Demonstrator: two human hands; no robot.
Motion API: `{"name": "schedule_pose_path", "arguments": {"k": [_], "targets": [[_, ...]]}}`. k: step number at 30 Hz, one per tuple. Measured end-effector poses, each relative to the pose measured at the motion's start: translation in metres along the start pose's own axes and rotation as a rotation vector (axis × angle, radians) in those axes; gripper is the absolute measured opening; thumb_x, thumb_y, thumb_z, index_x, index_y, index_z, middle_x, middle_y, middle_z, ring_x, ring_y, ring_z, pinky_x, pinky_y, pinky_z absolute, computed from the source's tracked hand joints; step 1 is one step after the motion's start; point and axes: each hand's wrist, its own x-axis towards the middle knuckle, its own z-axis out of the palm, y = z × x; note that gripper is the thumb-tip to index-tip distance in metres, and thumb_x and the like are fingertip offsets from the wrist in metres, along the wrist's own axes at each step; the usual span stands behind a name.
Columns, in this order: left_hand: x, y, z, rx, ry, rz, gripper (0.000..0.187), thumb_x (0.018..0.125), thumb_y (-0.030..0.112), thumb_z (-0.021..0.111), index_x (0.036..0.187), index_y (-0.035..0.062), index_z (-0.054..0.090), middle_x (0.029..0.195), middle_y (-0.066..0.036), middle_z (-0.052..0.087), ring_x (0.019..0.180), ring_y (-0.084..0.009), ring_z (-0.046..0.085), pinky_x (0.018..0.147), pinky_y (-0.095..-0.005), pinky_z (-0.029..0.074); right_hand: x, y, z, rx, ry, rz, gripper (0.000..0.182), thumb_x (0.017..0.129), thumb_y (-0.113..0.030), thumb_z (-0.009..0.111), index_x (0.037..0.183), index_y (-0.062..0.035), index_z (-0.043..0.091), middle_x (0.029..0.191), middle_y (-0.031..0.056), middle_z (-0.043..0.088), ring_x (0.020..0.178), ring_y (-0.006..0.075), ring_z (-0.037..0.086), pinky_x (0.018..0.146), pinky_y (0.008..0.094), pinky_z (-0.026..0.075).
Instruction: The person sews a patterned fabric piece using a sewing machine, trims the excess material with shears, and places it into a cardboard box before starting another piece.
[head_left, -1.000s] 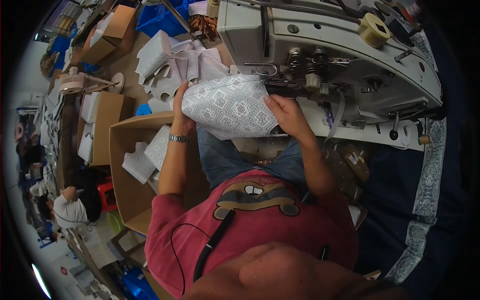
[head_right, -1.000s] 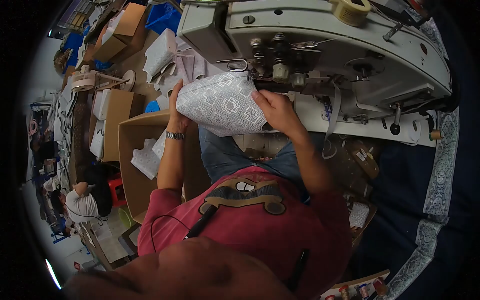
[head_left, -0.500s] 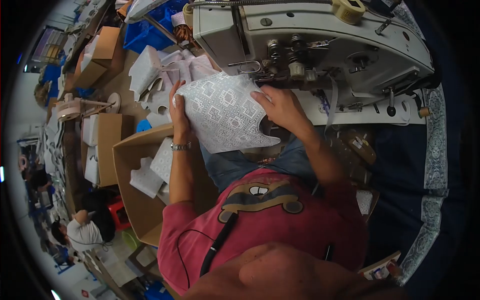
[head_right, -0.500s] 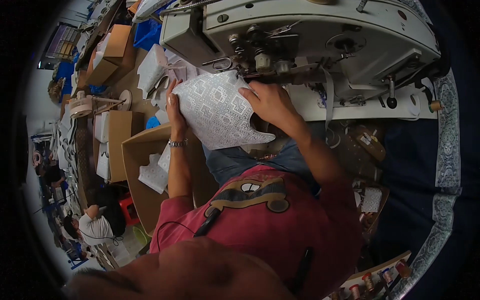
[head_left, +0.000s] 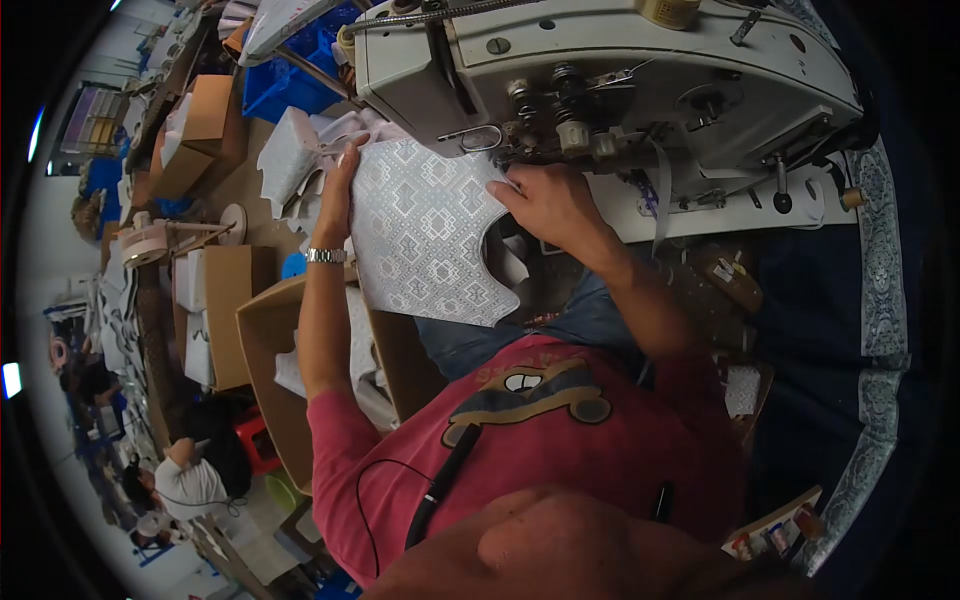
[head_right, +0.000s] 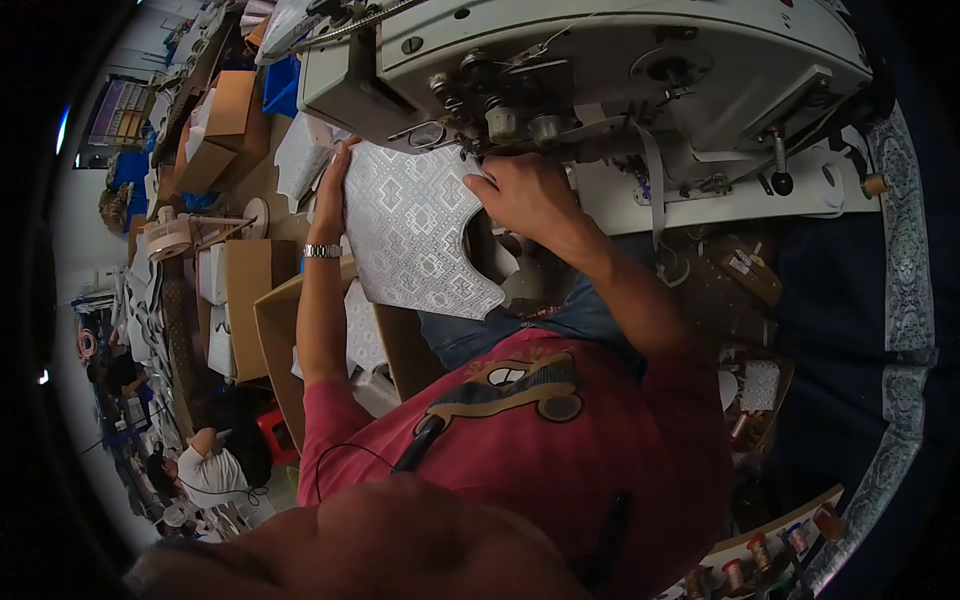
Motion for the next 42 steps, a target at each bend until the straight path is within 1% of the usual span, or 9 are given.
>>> {"name": "schedule_pose_path", "arguments": {"k": [3, 8, 12, 17, 19, 22, 28, 35, 42], "targets": [[0.009, 0.008, 0.012, -0.058, -0.004, -0.092, 0.063, 0.101, 0.051, 0.05, 0.142, 0.0026, 0.05, 0.128, -0.014, 0.062, 0.111, -0.0193, 0.063, 0.096, -0.0305, 0.051, -0.002, -0.001, -0.005, -0.001, -0.055, 0.071, 0.038, 0.092, -0.032, 0.07, 0.072, -0.0014, 0.059, 0.057, 0.0139, 0.056, 0.051, 0.0289, 0.058, 0.051, 0.038, 0.045], [0.035, 0.02, 0.004, -0.105, -0.087, -0.222, 0.058, 0.1, 0.049, 0.054, 0.136, 0.0024, 0.055, 0.121, -0.01, 0.066, 0.104, -0.0163, 0.066, 0.092, -0.0282, 0.053, -0.045, -0.003, 0.031, 0.953, -0.26, 0.466, 0.026, 0.096, -0.021, 0.069, 0.108, -0.0002, 0.061, 0.082, 0.004, 0.065, 0.069, 0.0082, 0.063, 0.061, 0.0234, 0.051], [0.053, 0.023, 0.006, -0.052, -0.136, -0.325, 0.055, 0.099, 0.05, 0.056, 0.13, 0.0039, 0.061, 0.116, -0.007, 0.068, 0.098, -0.0145, 0.067, 0.085, -0.0255, 0.054, -0.103, -0.007, 0.093, 1.056, -0.454, 0.408, 0.052, 0.093, -0.018, 0.072, 0.136, 0.0026, 0.051, 0.119, 0.0086, 0.065, 0.111, 0.0173, 0.06, 0.098, 0.0324, 0.048], [0.084, 0.009, 0.0, 0.025, -0.159, -0.317, 0.059, 0.097, 0.053, 0.059, 0.132, 0.0057, 0.06, 0.119, -0.007, 0.068, 0.099, -0.0147, 0.067, 0.083, -0.0258, 0.054, -0.096, -0.041, 0.111, 0.887, -0.453, 0.291, 0.047, 0.091, -0.024, 0.074, 0.128, 0.0025, 0.059, 0.117, 0.0111, 0.069, 0.109, 0.0177, 0.064, 0.095, 0.0322, 0.049], [0.096, -0.003, -0.001, 0.045, -0.132, -0.324, 0.06, 0.096, 0.054, 0.06, 0.134, 0.0074, 0.059, 0.121, -0.008, 0.067, 0.102, -0.0158, 0.066, 0.083, -0.0263, 0.054, -0.1, -0.044, 0.124, 0.781, -0.25, 0.312, 0.039, 0.091, -0.03, 0.072, 0.112, 0.0032, 0.066, 0.097, 0.0189, 0.072, 0.092, 0.0291, 0.071, 0.081, 0.037, 0.053], [0.102, -0.009, 0.003, 0.552, -0.067, 0.031, 0.064, 0.093, 0.053, 0.065, 0.14, 0.0106, 0.055, 0.131, -0.01, 0.062, 0.112, -0.0215, 0.062, 0.088, -0.0313, 0.053, -0.094, -0.044, 0.121, 0.719, -0.231, 0.347, 0.033, 0.093, -0.023, 0.069, 0.112, 0.0032, 0.067, 0.1, 0.0178, 0.073, 0.094, 0.0244, 0.071, 0.084, 0.0343, 0.052], [0.016, 0.073, 0.09, 0.968, -0.734, 0.373, 0.067, 0.087, 0.039, 0.075, 0.142, 0.0093, 0.051, 0.143, -0.016, 0.051, 0.128, -0.0318, 0.051, 0.106, -0.0415, 0.043, -0.096, -0.032, 0.11, 0.691, -0.259, 0.272, 0.03, 0.092, -0.021, 0.068, 0.109, 0.0039, 0.068, 0.097, 0.0169, 0.073, 0.091, 0.023, 0.071, 0.081, 0.034, 0.052], [0.014, 0.044, 0.101, 0.922, -0.545, 0.667, 0.07, 0.085, 0.04, 0.078, 0.139, 0.0034, 0.052, 0.132, -0.021, 0.057, 0.127, -0.0335, 0.052, 0.106, -0.041, 0.042, -0.136, -0.006, 0.031, 1.023, -0.321, 0.468, 0.029, 0.095, -0.011, 0.063, 0.12, 0.005, 0.066, 0.112, 0.0066, 0.07, 0.101, 0.0147, 0.064, 0.092, 0.0294, 0.048], [-0.015, 0.042, 0.127, 0.765, -0.386, 0.407, 0.067, 0.081, 0.048, 0.08, 0.124, -0.0009, 0.062, 0.103, -0.015, 0.068, 0.096, -0.0226, 0.064, 0.083, -0.0311, 0.049, -0.108, 0.036, -0.061, 1.134, -0.115, 0.616, 0.031, 0.097, -0.011, 0.056, 0.122, 0.0059, 0.063, 0.111, 0.0121, 0.07, 0.097, 0.0174, 0.067, 0.088, 0.029, 0.051]]}}
